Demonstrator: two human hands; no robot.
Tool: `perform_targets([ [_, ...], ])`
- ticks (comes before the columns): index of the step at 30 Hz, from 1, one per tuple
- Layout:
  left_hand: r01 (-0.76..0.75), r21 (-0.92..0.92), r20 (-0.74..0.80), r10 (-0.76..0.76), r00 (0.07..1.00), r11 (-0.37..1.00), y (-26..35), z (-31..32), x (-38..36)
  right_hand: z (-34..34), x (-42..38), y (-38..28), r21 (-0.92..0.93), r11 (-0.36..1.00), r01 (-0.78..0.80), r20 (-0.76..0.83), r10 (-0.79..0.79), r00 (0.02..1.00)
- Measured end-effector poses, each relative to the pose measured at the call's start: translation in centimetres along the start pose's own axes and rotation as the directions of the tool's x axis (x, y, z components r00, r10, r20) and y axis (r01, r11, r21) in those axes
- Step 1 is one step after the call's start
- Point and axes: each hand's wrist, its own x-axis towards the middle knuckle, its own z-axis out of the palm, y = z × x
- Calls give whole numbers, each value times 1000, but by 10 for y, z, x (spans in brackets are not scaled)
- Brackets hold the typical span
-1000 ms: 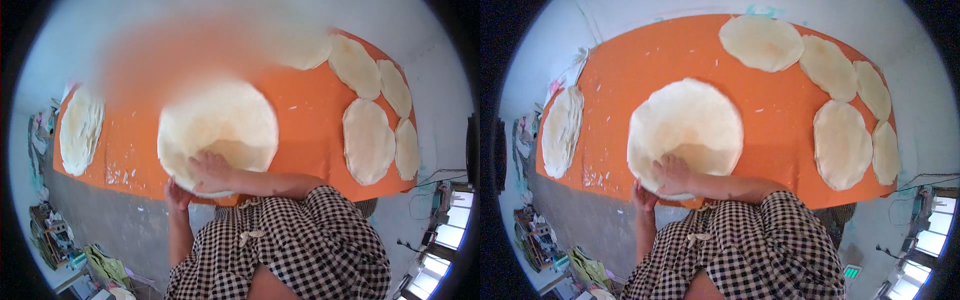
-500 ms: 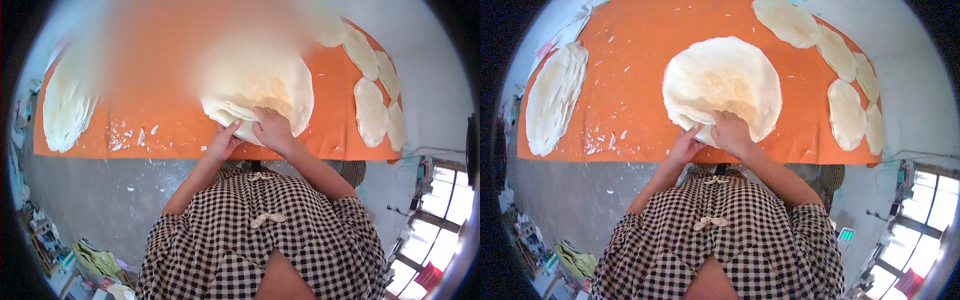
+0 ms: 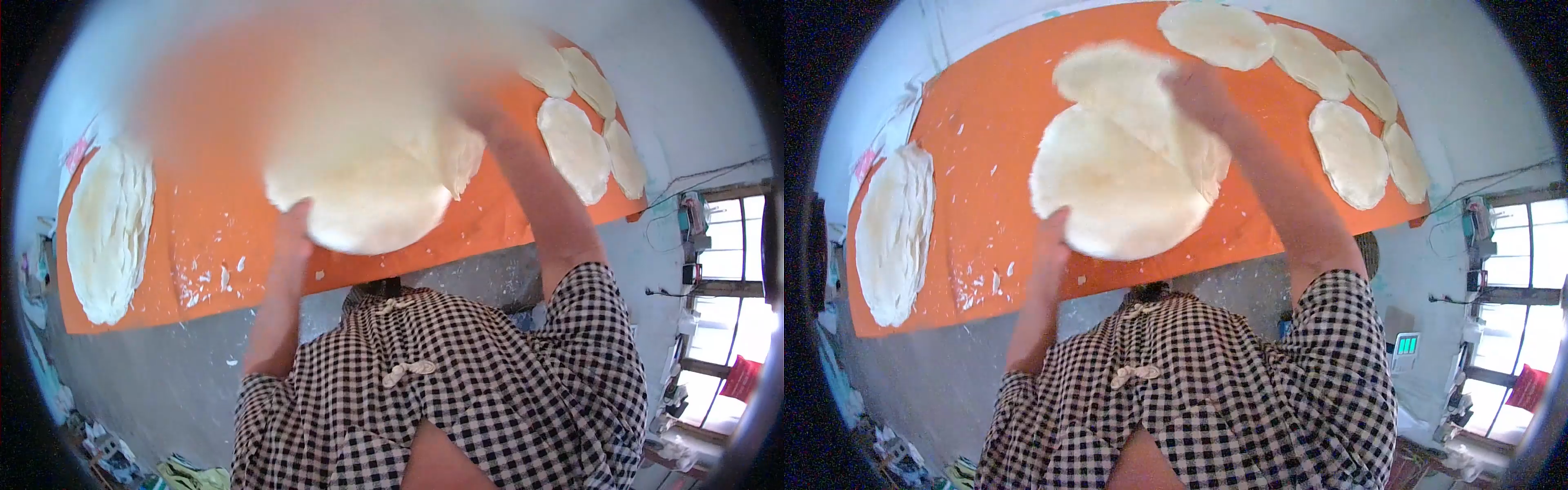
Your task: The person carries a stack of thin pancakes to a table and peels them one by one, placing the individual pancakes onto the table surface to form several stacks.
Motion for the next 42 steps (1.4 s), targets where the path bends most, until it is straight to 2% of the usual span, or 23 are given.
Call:
perform_targets([
  [1, -88, 135, 162, 66, 985, 987, 33, -10, -14, -43, -3, -11, 222, 975, -19, -14, 22, 1000],
  [2, -76, 126, 141, 57, 988, 989, 37, -33, 2, -86, -7, -22, 433, 901, -28, -28, 45, 999],
  [4, 56, 111, 48, -61, 997, 992, 68, -71, -1, -121, -1, 22, 525, 851, -33, -167, 141, 976],
  [6, 107, 76, 55, -112, 992, 991, 85, -106, -16, -146, -22, 73, 593, 799, -99, -246, 297, 923],
  [7, 99, 77, 37, -102, 994, 992, 87, -119, -28, -150, -31, 106, 757, 628, -182, -189, 477, 858],
  [9, 192, -13, -77, -192, 978, 981, 79, -137, -42, -141, -66, 152, 827, 490, -275, -148, 663, 734],
  [10, 229, -60, -130, -235, 963, 972, 75, -143, -48, -126, -86, 179, 827, 505, -246, -213, 688, 694],
  [11, 191, -53, -154, -197, 968, 980, 72, -143, -53, -110, -105, 220, 828, 525, -195, -267, 675, 688],
  [12, 152, -42, -178, -158, 971, 987, 69, -139, -58, -93, -124, 265, 536, 716, -446, -385, 678, 626],
  [13, 112, -32, -201, -116, 973, 993, 67, -133, -64, -83, -137, 293, 157, 743, -651, -499, 629, 597],
  [16, 95, -111, -203, -116, 972, 989, 69, -113, -77, -43, -143, 248, -11, 865, -501, -602, 394, 694],
  [18, 68, -253, -89, -93, 992, 965, 70, -112, -78, -8, -128, 204, -64, 893, -446, -548, 342, 763],
  [20, 34, -329, -4, -38, 999, 944, 66, -117, -79, 32, -110, 158, -84, 982, -169, -402, 122, 907],
  [22, -34, -339, 35, 49, 998, 940, 56, -118, -73, 77, -94, 102, 91, 993, -82, -166, 96, 982],
  [23, -27, -411, 36, 46, 998, 911, 52, -120, -77, 90, -91, 65, 133, 990, -45, -21, 49, 999],
  [24, -24, -481, 37, 48, 998, 876, 47, -120, -79, 101, -91, 29, 177, 984, -12, 124, -10, 992],
  [27, -13, -481, 68, 52, 996, 877, 38, -109, -70, 139, -101, -46, 260, 951, 168, 341, -253, 905],
  [30, 46, -464, 108, 4, 994, 885, 25, -76, -59, 162, -120, -81, 142, 949, 281, 485, -314, 816],
  [32, 31, -458, 109, 21, 994, 888, 12, -55, -50, 164, -131, -96, 48, 935, 352, 552, -318, 771],
  [33, 9, -383, 11, -6, 1000, 924, 9, -45, -50, 169, -139, -98, -15, 914, 405, 518, -340, 785],
  [36, 129, -408, 97, -98, 990, 904, 1, -15, -46, 172, -133, -82, -124, 918, 377, 538, -257, 803],
  [40, 225, -456, 245, -122, 962, 861, -16, -11, -39, 161, -129, -57, -29, 966, 256, 520, -204, 829],
  [42, 216, -451, 249, -110, 962, 866, -25, -13, -35, 157, -128, -47, 75, 990, 115, 533, -138, 835],
])
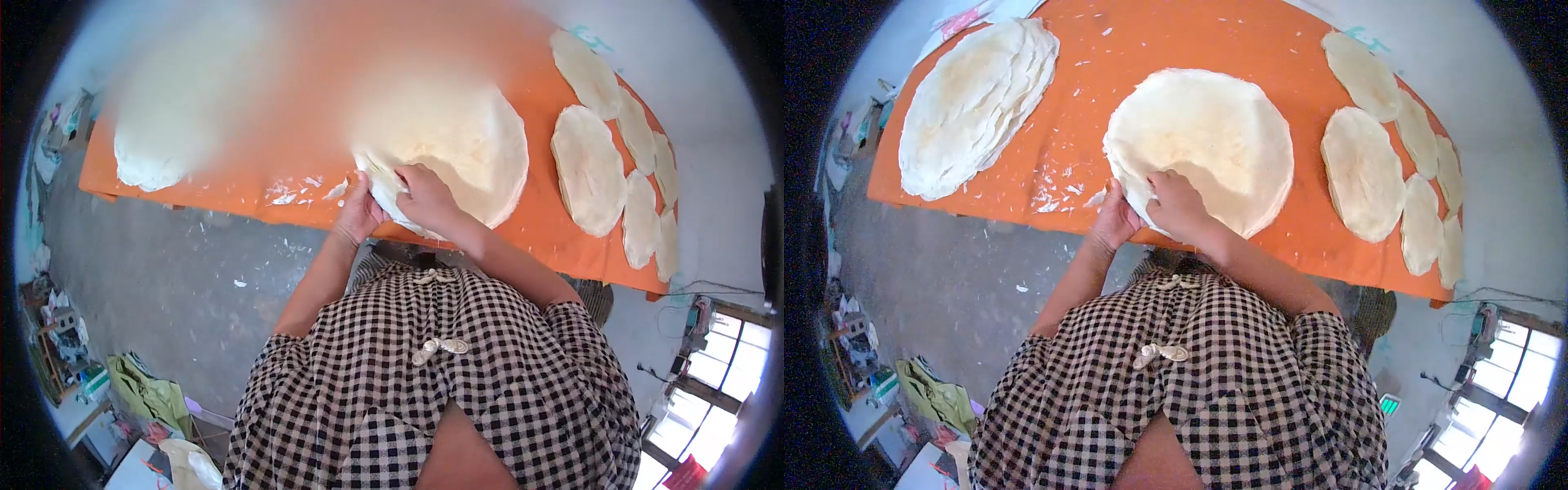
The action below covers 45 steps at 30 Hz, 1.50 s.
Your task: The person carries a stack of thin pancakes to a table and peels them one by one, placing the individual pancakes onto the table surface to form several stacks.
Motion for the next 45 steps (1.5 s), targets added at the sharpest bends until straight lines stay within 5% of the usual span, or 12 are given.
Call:
perform_targets([
  [5, -30, -8, -53, 30, 998, 1000, -8, 4, 2, -7, 3, 27, 505, 840, -199, 152, 140, 978],
  [15, -59, 126, -170, 81, 982, 990, -14, 13, -4, -1, -10, 4, -251, 966, -57, -126, 26, 992],
  [19, -146, 298, -316, 241, 918, 943, -11, 45, -6, -7, -1, 10, -194, 980, -48, 21, 53, 998],
  [25, -63, 516, -312, 256, 915, 854, 53, 25, -8, -153, 61, 6, -218, 959, 180, -246, -233, 941],
  [26, -80, 436, -308, 232, 923, 897, 73, 12, -6, -187, 84, -5, -201, 973, -115, -83, 100, 992],
  [32, -12, 485, -518, 298, 802, 874, 150, -38, -84, -344, 190, -13, -374, 889, 264, -408, -414, 814],
  [34, -138, 512, -460, 406, 790, 848, 151, -56, -101, -376, 166, -16, 54, 975, 217, -799, -88, 595],
  [38, -84, 436, -559, 343, 755, 896, 153, -43, -119, -415, 169, 63, 617, 682, 392, -685, 221, 694],
  [42, -141, 482, -539, 419, 731, 865, 154, -45, -131, -325, 200, 249, 227, 924, -307, -747, 367, 555],
  [43, -155, 476, -529, 423, 736, 866, 153, -46, -132, -299, 152, 190, 240, 884, -402, -611, 459, 645],
  [44, -149, 474, -530, 416, 739, 868, 152, -48, -134, -252, 160, 235, 163, 973, -164, -802, 227, 552],
  [45, -154, 479, -523, 421, 741, 864, 152, -48, -134, -237, 146, 230, -303, 901, -312, -637, 52, 769],
])
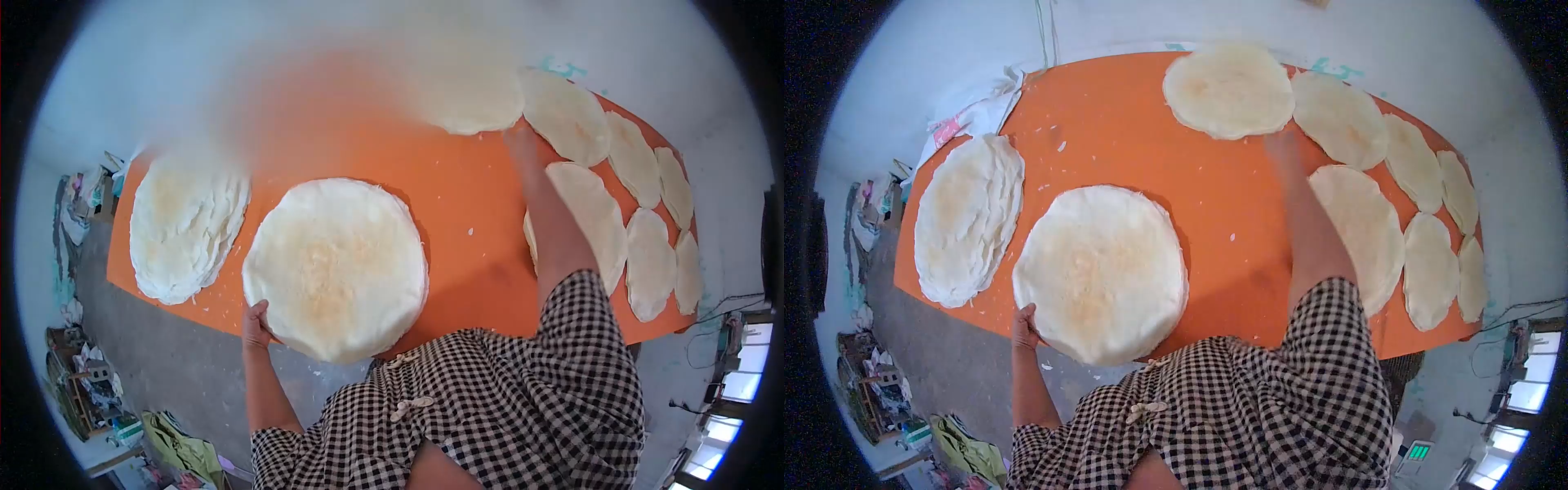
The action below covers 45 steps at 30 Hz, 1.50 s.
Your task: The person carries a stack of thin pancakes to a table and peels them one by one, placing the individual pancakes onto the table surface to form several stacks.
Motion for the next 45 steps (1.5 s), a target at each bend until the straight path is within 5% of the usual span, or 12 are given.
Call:
perform_targets([
  [1, -4, 1, 6, 4, 1000, 1000, 0, 1, 0, 0, -24, -10, -392, 878, 275, 268, -177, 947],
  [6, 78, 97, 129, -90, 988, 992, 9, 16, -12, -18, -110, -119, 443, 896, 24, 44, -48, 998],
  [11, 137, -235, 427, -25, 904, 962, -9, 56, -10, 2, -174, -207, 636, 767, 83, 288, -336, 897],
  [15, 238, -280, 634, -7, 773, 930, -38, 89, 9, -17, -240, -277, 648, 749, -139, 604, -395, 692],
  [18, 236, -237, 538, -76, 840, 942, -32, 147, -20, -37, -252, -298, 374, 913, 161, 605, -372, 704],
  [26, 298, -165, 597, -146, 789, 940, -44, 172, -16, -23, -239, -246, 645, 747, -162, 637, -408, 654],
  [29, 202, -79, 518, -133, 845, 976, -62, 173, -7, -29, -238, -238, 556, 617, -557, 816, -279, 505],
  [32, 165, -67, 462, -116, 879, 984, -68, 179, -7, -23, -244, -231, 535, 520, -666, 832, -186, 523],
  [35, 180, -100, 479, -111, 871, 978, -68, 181, -11, 9, -257, -220, 606, 723, -332, 643, -200, 740],
  [41, 190, -67, 436, -143, 889, 980, -66, 186, -15, -17, -256, -247, 341, 939, -44, 622, -190, 759],
  [44, 54, -36, 354, -38, 935, 998, -65, 203, -28, 21, -251, -207, 597, 774, -209, 577, -234, 783],
  [45, 58, -37, 277, -46, 960, 998, -70, 201, -25, -5, -241, -207, 668, 469, -578, 703, -142, 697],
])
